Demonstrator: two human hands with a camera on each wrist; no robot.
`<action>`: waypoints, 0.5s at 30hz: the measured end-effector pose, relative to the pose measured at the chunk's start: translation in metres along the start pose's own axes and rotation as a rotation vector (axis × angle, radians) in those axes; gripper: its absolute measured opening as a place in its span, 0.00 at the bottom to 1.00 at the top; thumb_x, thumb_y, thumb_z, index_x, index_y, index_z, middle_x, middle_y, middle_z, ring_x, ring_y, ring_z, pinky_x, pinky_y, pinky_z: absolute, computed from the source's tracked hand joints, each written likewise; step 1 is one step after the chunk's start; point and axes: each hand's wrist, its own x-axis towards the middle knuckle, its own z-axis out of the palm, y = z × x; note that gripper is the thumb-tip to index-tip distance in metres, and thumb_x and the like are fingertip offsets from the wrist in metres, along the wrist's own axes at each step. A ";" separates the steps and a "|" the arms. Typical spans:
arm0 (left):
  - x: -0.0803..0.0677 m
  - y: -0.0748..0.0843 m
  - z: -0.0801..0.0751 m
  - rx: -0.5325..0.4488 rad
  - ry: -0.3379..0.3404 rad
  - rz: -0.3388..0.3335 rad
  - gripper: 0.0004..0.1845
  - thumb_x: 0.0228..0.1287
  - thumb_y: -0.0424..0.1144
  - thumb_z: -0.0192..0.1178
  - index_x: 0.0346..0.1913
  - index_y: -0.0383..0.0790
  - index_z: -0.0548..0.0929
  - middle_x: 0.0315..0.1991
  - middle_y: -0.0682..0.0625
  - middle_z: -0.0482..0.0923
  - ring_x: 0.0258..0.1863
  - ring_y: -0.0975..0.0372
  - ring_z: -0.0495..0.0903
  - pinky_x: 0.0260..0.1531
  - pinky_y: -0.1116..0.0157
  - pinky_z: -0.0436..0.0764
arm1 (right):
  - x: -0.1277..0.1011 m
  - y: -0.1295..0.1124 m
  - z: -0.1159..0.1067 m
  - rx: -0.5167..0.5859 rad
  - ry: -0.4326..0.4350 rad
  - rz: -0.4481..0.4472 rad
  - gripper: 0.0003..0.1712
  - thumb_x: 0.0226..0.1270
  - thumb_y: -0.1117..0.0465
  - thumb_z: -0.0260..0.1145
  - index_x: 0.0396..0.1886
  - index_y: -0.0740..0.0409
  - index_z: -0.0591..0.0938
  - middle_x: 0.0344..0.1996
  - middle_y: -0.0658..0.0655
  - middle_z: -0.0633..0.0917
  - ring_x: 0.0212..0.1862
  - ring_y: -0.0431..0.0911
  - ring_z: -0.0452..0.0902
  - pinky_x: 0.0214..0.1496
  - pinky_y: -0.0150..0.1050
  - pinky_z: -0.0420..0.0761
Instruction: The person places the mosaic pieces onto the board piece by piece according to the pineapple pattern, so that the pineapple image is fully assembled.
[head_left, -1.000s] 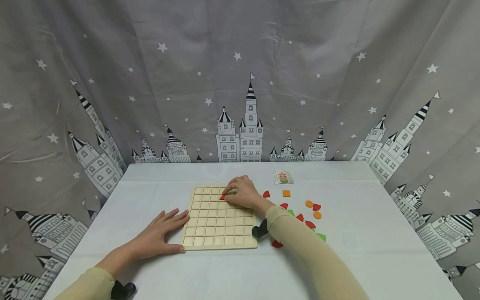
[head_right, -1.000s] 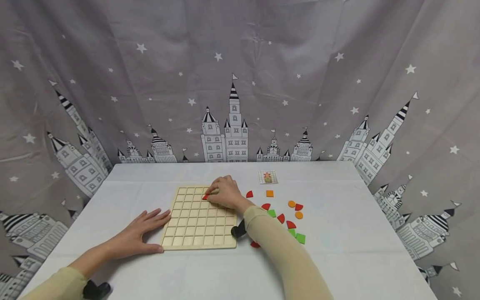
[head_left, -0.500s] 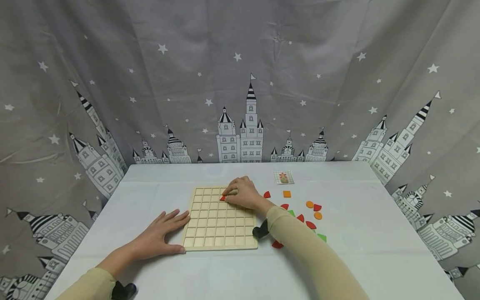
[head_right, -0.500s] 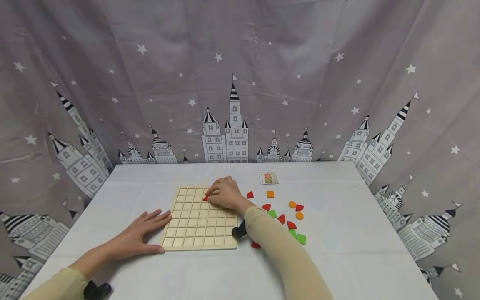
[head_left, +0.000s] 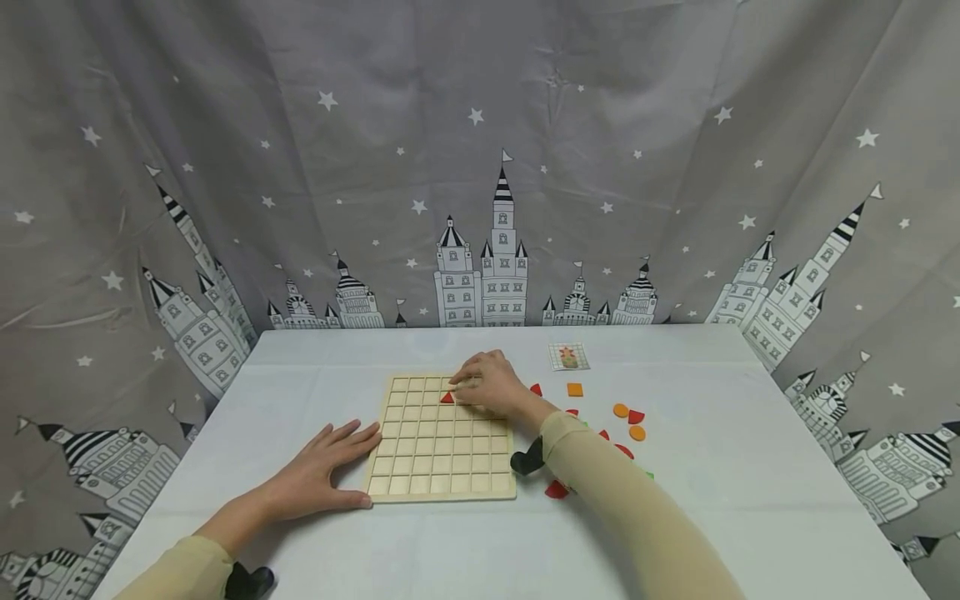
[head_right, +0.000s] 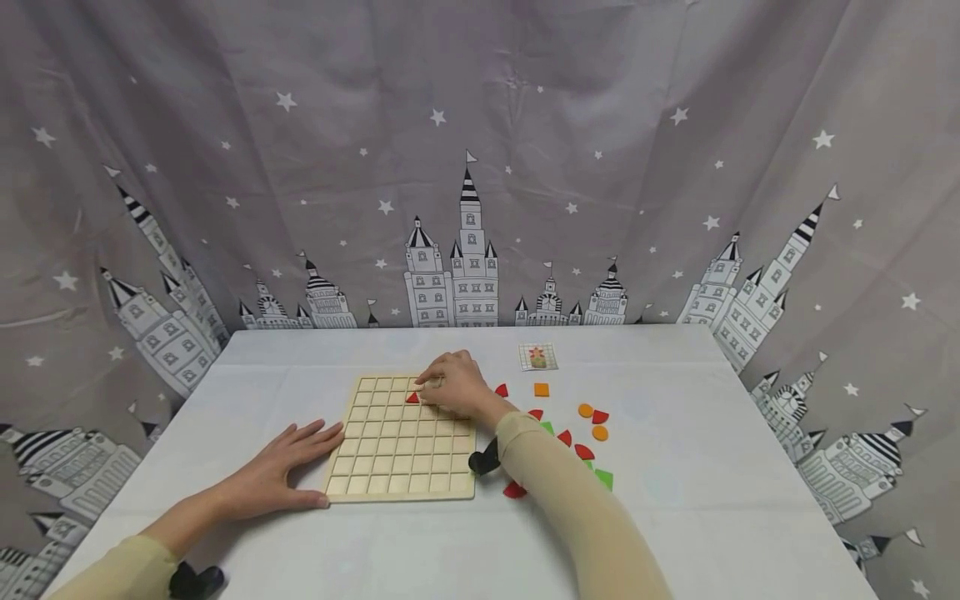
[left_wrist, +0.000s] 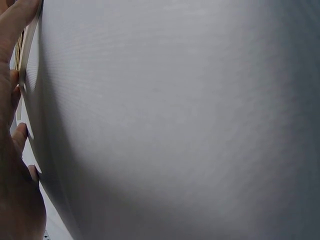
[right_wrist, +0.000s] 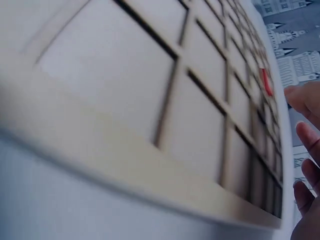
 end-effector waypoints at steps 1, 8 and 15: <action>0.000 0.000 0.000 0.003 -0.002 -0.002 0.54 0.50 0.73 0.69 0.76 0.45 0.70 0.78 0.51 0.63 0.78 0.44 0.54 0.76 0.37 0.45 | -0.002 -0.001 -0.004 0.019 0.003 0.001 0.13 0.69 0.52 0.70 0.51 0.45 0.90 0.57 0.46 0.79 0.67 0.49 0.62 0.71 0.50 0.66; 0.001 0.003 -0.001 0.006 -0.015 -0.021 0.56 0.50 0.73 0.69 0.77 0.44 0.68 0.77 0.49 0.64 0.78 0.43 0.54 0.75 0.37 0.45 | -0.023 0.002 -0.040 0.076 0.027 0.015 0.17 0.68 0.53 0.71 0.55 0.47 0.89 0.58 0.46 0.79 0.69 0.49 0.59 0.70 0.54 0.68; 0.002 0.002 0.000 0.012 0.003 0.014 0.55 0.51 0.72 0.69 0.77 0.43 0.69 0.77 0.48 0.63 0.77 0.42 0.55 0.75 0.36 0.46 | -0.065 0.022 -0.064 0.037 0.024 0.055 0.17 0.69 0.55 0.70 0.57 0.47 0.88 0.59 0.47 0.80 0.70 0.52 0.62 0.71 0.57 0.67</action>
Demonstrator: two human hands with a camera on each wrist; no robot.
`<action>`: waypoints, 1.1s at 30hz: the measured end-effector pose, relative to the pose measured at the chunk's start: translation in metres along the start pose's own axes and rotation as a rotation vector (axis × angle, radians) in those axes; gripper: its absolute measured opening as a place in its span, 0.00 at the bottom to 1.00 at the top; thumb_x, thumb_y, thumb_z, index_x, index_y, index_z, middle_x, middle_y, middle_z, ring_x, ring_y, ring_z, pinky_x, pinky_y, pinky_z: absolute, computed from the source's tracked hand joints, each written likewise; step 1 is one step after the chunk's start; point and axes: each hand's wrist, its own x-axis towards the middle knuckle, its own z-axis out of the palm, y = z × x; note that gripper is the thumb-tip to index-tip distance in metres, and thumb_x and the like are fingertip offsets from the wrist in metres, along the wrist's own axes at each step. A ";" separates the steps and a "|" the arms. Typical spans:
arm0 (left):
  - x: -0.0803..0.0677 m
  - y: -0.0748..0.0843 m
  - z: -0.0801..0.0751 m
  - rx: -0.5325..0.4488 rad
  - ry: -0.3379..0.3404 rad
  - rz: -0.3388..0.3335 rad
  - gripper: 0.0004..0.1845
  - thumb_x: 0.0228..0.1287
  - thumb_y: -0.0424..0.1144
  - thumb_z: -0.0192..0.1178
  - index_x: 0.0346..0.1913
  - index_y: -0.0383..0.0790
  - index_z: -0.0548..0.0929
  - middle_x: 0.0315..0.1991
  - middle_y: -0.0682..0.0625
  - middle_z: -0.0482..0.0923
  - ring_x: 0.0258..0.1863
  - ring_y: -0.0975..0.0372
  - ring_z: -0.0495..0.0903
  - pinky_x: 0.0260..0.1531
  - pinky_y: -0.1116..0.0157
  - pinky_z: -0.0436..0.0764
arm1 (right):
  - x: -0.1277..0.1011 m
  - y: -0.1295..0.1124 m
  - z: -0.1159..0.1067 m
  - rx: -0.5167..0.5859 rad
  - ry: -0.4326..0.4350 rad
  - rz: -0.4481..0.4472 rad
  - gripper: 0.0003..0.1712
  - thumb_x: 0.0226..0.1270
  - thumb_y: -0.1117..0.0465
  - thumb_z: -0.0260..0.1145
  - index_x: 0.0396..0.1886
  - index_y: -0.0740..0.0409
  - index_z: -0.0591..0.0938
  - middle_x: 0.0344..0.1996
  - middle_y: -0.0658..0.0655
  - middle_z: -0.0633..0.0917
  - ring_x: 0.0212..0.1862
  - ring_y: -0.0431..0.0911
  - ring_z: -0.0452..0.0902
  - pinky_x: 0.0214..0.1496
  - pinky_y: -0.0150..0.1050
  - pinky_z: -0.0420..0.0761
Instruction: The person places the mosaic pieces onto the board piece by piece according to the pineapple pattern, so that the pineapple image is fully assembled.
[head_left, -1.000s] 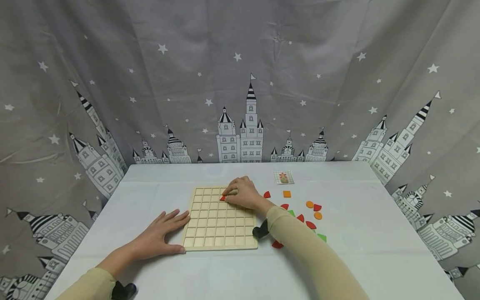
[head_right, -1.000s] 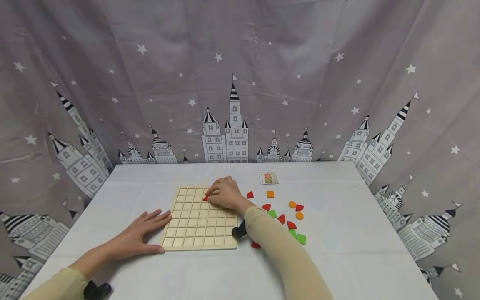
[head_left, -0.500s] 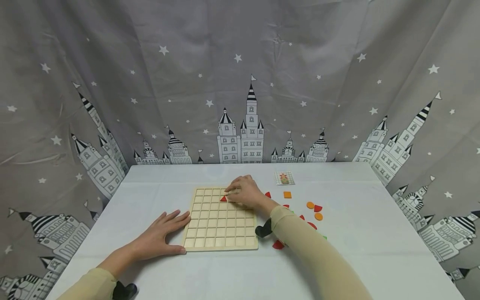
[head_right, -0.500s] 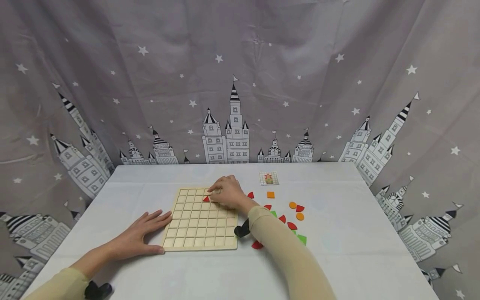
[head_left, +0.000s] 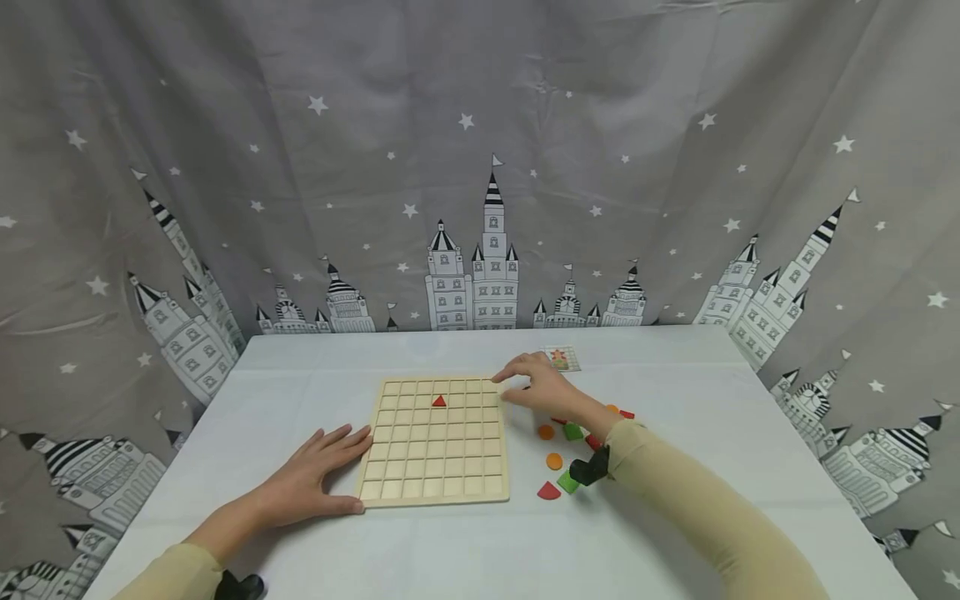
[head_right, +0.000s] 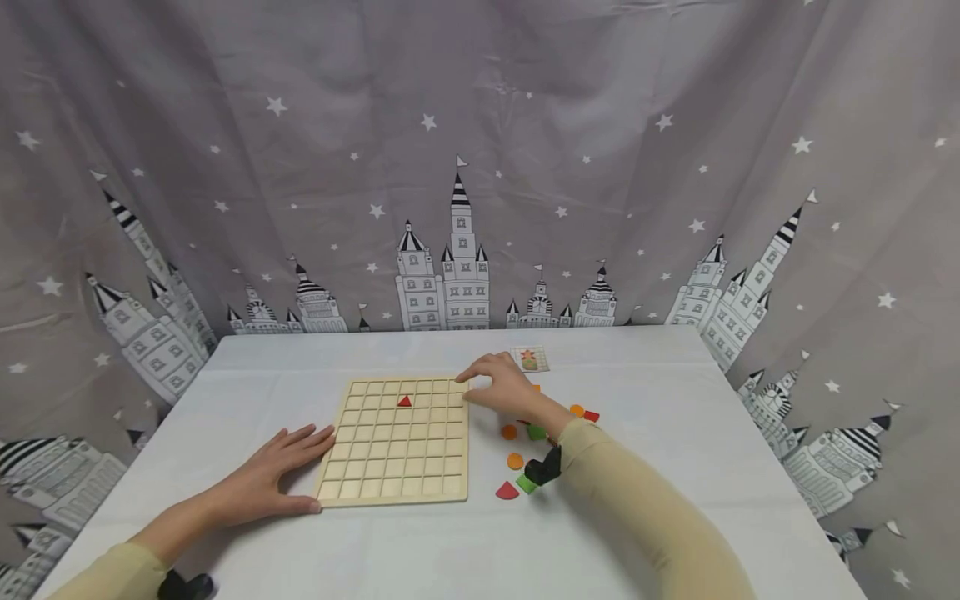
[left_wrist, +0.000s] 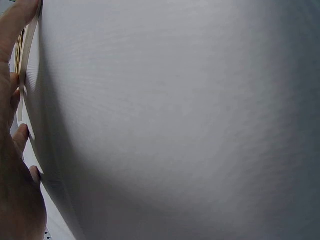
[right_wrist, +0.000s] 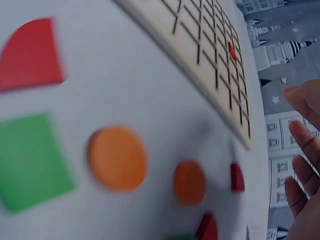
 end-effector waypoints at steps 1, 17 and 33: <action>0.000 0.000 0.000 0.001 -0.001 0.000 0.55 0.51 0.72 0.69 0.77 0.43 0.69 0.78 0.48 0.63 0.77 0.42 0.55 0.75 0.36 0.47 | -0.006 0.004 -0.003 0.002 0.000 0.011 0.17 0.69 0.55 0.71 0.57 0.47 0.88 0.59 0.47 0.80 0.70 0.52 0.62 0.72 0.58 0.67; 0.002 -0.006 0.002 0.005 -0.003 -0.002 0.56 0.49 0.74 0.68 0.77 0.46 0.69 0.77 0.52 0.63 0.78 0.43 0.55 0.75 0.37 0.46 | -0.094 0.067 -0.065 0.001 0.149 0.196 0.22 0.71 0.54 0.69 0.62 0.52 0.84 0.64 0.57 0.78 0.67 0.56 0.67 0.67 0.58 0.74; 0.003 -0.006 0.002 -0.023 -0.015 -0.024 0.55 0.49 0.73 0.70 0.77 0.46 0.69 0.78 0.51 0.63 0.78 0.44 0.54 0.76 0.37 0.44 | -0.123 0.103 -0.088 -0.023 0.212 0.221 0.24 0.71 0.57 0.69 0.64 0.60 0.82 0.62 0.62 0.80 0.66 0.60 0.68 0.68 0.63 0.71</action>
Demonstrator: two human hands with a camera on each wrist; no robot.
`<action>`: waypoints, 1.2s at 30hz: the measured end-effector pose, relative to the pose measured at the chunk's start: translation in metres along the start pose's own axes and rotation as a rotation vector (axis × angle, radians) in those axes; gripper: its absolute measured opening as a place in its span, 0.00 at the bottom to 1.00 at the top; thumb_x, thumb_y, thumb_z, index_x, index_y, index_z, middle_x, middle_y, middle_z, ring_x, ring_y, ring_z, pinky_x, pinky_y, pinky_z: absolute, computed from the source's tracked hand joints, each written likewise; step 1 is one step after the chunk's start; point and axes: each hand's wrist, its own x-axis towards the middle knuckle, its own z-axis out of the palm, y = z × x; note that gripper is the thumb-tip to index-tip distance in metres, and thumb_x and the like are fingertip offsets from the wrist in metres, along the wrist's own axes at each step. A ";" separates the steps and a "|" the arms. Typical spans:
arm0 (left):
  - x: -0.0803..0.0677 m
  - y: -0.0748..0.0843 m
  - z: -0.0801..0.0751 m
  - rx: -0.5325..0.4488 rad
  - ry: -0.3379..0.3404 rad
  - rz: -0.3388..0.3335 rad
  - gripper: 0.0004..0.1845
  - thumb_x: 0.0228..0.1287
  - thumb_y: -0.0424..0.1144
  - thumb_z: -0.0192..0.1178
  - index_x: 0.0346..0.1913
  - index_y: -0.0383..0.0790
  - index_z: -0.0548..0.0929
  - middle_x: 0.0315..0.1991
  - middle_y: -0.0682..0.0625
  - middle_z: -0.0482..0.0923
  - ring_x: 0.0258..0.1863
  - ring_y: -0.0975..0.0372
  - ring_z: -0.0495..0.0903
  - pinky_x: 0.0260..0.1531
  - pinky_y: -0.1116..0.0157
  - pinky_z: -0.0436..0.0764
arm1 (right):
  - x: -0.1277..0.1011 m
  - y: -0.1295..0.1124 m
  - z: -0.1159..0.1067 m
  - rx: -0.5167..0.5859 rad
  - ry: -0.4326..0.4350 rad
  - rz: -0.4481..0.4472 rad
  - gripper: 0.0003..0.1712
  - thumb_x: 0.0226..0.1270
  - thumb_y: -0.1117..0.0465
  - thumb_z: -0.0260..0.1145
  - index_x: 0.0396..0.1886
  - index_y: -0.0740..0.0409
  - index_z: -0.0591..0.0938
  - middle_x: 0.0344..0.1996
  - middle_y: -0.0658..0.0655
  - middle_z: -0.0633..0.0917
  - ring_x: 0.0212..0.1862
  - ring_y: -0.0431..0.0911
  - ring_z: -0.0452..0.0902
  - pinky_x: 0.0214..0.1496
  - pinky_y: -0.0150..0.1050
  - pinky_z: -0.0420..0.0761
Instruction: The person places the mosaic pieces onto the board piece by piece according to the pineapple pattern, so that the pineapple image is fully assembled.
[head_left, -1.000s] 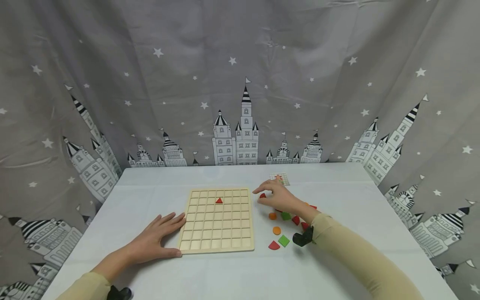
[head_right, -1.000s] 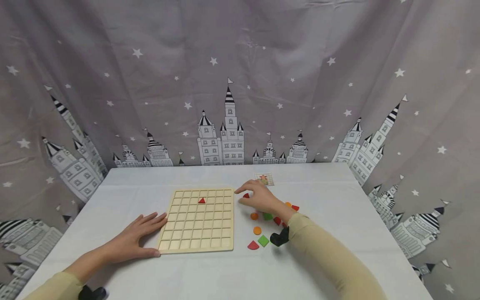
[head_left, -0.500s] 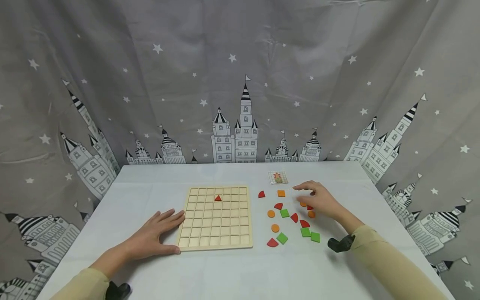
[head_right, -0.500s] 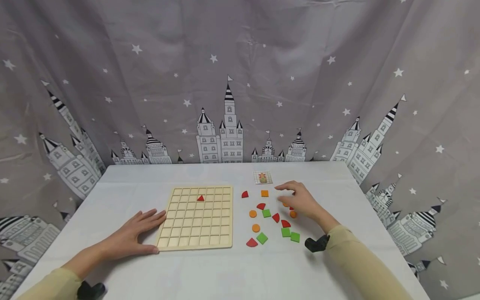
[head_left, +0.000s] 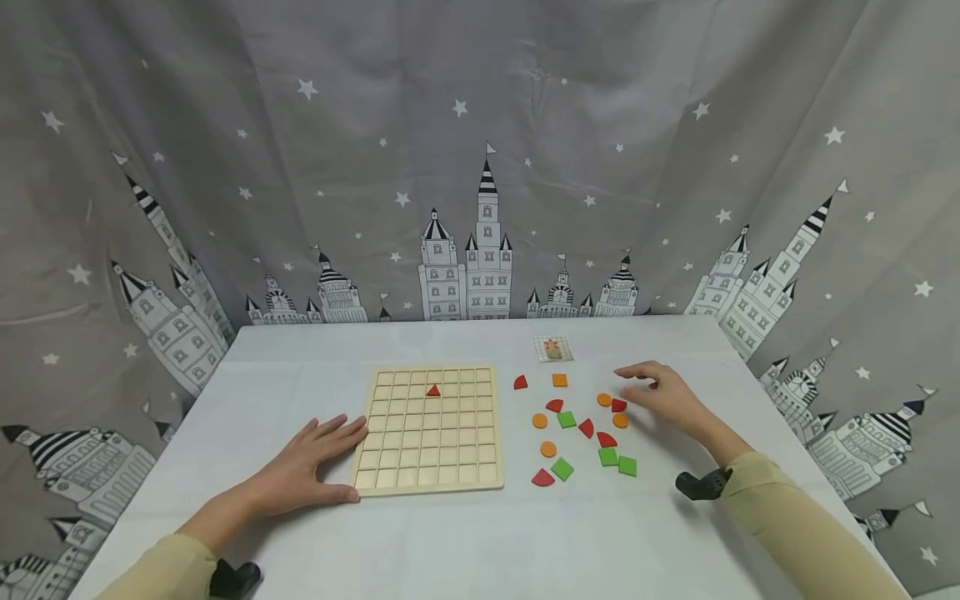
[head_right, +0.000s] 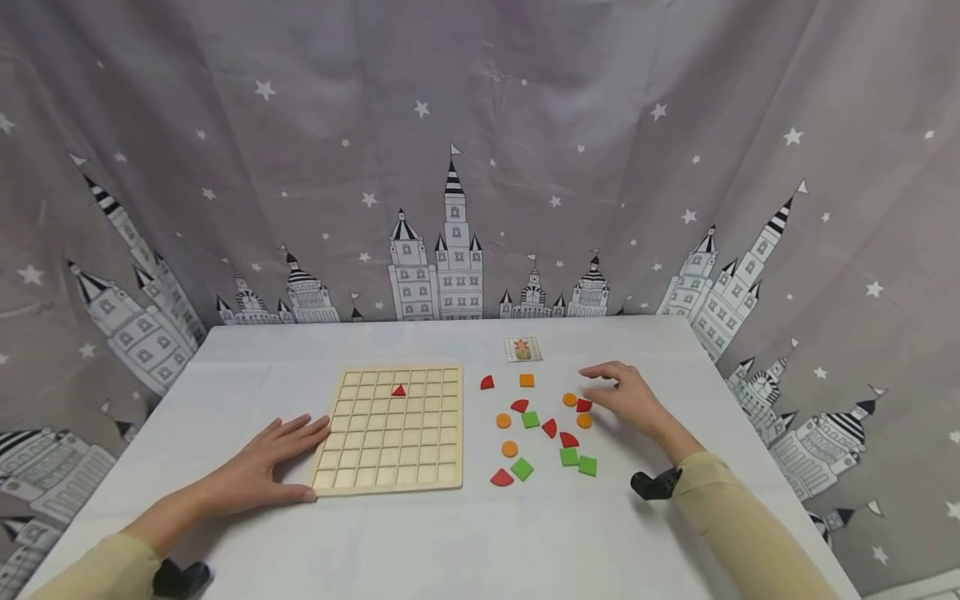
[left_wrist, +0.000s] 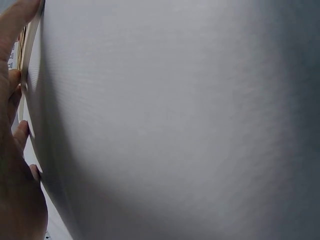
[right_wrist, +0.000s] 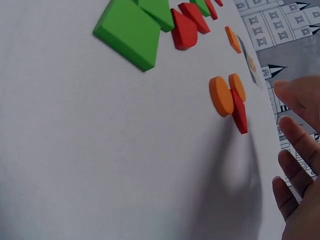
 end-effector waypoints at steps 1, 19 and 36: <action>0.000 0.000 0.000 0.003 -0.003 0.000 0.55 0.50 0.73 0.69 0.77 0.45 0.69 0.78 0.51 0.63 0.78 0.44 0.53 0.76 0.37 0.44 | 0.000 0.001 0.001 0.002 -0.006 0.005 0.24 0.70 0.57 0.69 0.64 0.60 0.82 0.63 0.63 0.80 0.67 0.60 0.68 0.68 0.63 0.71; 0.002 0.003 -0.004 -0.008 -0.022 -0.010 0.56 0.49 0.71 0.71 0.77 0.43 0.68 0.78 0.50 0.61 0.78 0.43 0.53 0.76 0.37 0.42 | 0.048 -0.013 0.036 -0.179 -0.062 0.020 0.26 0.64 0.43 0.74 0.60 0.44 0.87 0.59 0.58 0.81 0.64 0.60 0.62 0.67 0.64 0.59; 0.001 0.001 -0.001 -0.002 -0.017 0.009 0.55 0.50 0.71 0.70 0.77 0.44 0.68 0.79 0.52 0.60 0.79 0.44 0.52 0.77 0.39 0.42 | 0.066 -0.015 0.057 -0.191 -0.071 0.038 0.22 0.64 0.44 0.74 0.56 0.44 0.89 0.61 0.61 0.79 0.65 0.62 0.62 0.67 0.65 0.60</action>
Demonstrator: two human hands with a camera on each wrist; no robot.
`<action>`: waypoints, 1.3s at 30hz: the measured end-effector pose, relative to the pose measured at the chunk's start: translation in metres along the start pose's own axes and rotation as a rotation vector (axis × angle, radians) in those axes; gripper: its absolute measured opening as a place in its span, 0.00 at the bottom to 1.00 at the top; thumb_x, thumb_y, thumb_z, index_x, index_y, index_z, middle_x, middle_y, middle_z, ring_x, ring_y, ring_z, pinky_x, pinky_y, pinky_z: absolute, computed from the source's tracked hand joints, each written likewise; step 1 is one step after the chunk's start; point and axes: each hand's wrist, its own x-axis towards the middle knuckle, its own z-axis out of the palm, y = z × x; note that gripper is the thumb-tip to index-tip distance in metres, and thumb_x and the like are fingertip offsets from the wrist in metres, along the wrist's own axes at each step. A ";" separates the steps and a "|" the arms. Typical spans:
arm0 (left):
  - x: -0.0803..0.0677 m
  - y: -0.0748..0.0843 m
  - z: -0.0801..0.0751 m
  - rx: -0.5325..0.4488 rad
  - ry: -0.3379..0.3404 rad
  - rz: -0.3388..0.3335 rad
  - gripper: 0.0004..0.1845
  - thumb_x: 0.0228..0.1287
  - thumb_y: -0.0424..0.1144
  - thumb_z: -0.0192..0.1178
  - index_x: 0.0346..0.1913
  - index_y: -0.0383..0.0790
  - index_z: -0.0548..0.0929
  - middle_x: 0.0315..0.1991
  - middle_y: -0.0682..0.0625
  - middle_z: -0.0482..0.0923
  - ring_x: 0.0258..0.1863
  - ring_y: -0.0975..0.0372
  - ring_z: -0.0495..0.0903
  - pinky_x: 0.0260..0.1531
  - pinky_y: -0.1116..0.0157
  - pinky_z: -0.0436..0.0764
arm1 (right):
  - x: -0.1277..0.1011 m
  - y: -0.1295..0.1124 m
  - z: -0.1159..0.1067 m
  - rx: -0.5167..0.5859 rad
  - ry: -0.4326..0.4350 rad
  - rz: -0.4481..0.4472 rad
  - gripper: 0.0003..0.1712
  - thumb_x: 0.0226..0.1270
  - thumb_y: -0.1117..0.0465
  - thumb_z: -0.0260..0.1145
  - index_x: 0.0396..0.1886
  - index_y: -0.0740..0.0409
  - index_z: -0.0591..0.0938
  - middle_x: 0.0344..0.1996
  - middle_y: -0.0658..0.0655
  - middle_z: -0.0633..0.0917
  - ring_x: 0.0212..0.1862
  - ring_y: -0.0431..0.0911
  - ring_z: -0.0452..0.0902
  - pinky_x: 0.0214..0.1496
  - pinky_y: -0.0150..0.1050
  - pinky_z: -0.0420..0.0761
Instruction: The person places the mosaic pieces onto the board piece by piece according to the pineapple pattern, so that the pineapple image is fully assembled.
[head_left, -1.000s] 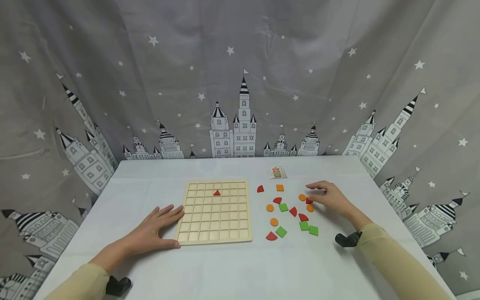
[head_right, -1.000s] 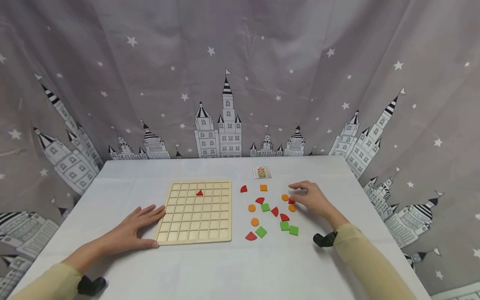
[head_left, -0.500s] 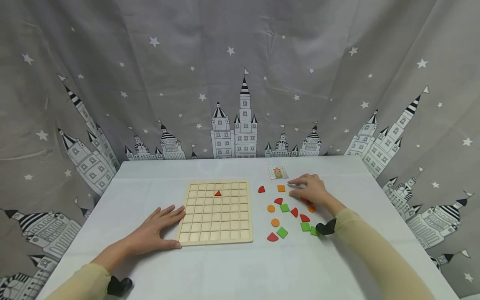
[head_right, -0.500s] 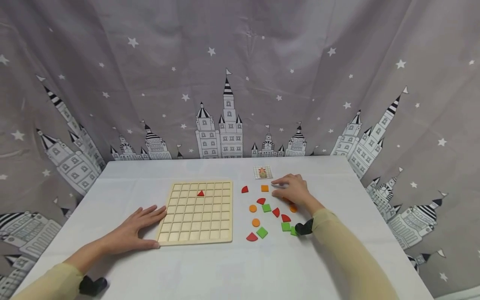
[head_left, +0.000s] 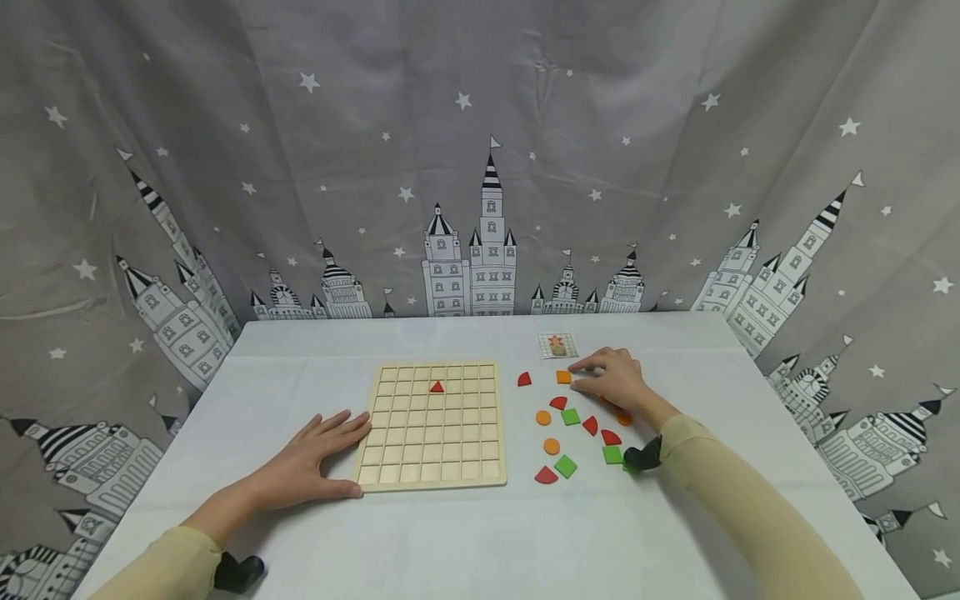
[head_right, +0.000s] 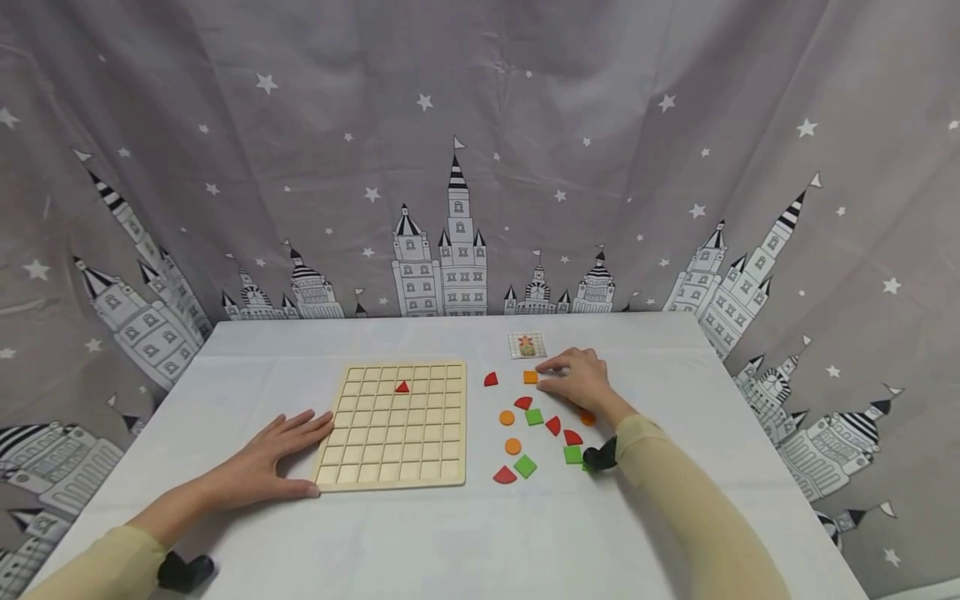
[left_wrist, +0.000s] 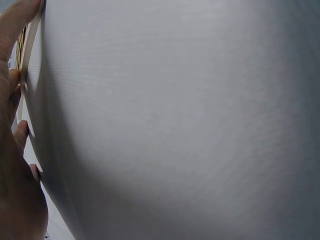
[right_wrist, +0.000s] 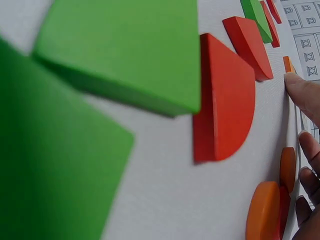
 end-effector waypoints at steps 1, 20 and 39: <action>0.000 0.000 0.000 0.001 0.000 -0.001 0.55 0.50 0.71 0.70 0.77 0.44 0.68 0.79 0.52 0.60 0.79 0.44 0.52 0.77 0.39 0.42 | 0.001 0.000 0.001 0.003 0.000 0.003 0.22 0.64 0.44 0.74 0.55 0.44 0.89 0.61 0.61 0.79 0.65 0.61 0.62 0.68 0.65 0.59; -0.001 0.003 -0.001 0.005 0.004 -0.011 0.56 0.50 0.72 0.70 0.77 0.45 0.68 0.79 0.51 0.60 0.78 0.43 0.53 0.76 0.38 0.42 | 0.002 -0.004 0.004 0.015 0.021 -0.004 0.16 0.66 0.47 0.74 0.50 0.44 0.91 0.57 0.58 0.81 0.65 0.59 0.62 0.69 0.63 0.59; -0.001 0.003 -0.002 0.011 0.000 -0.007 0.56 0.50 0.72 0.70 0.77 0.44 0.68 0.79 0.51 0.61 0.78 0.44 0.53 0.76 0.38 0.43 | 0.000 -0.027 0.006 0.052 0.057 -0.066 0.15 0.63 0.49 0.74 0.46 0.48 0.90 0.57 0.56 0.81 0.67 0.58 0.62 0.72 0.63 0.61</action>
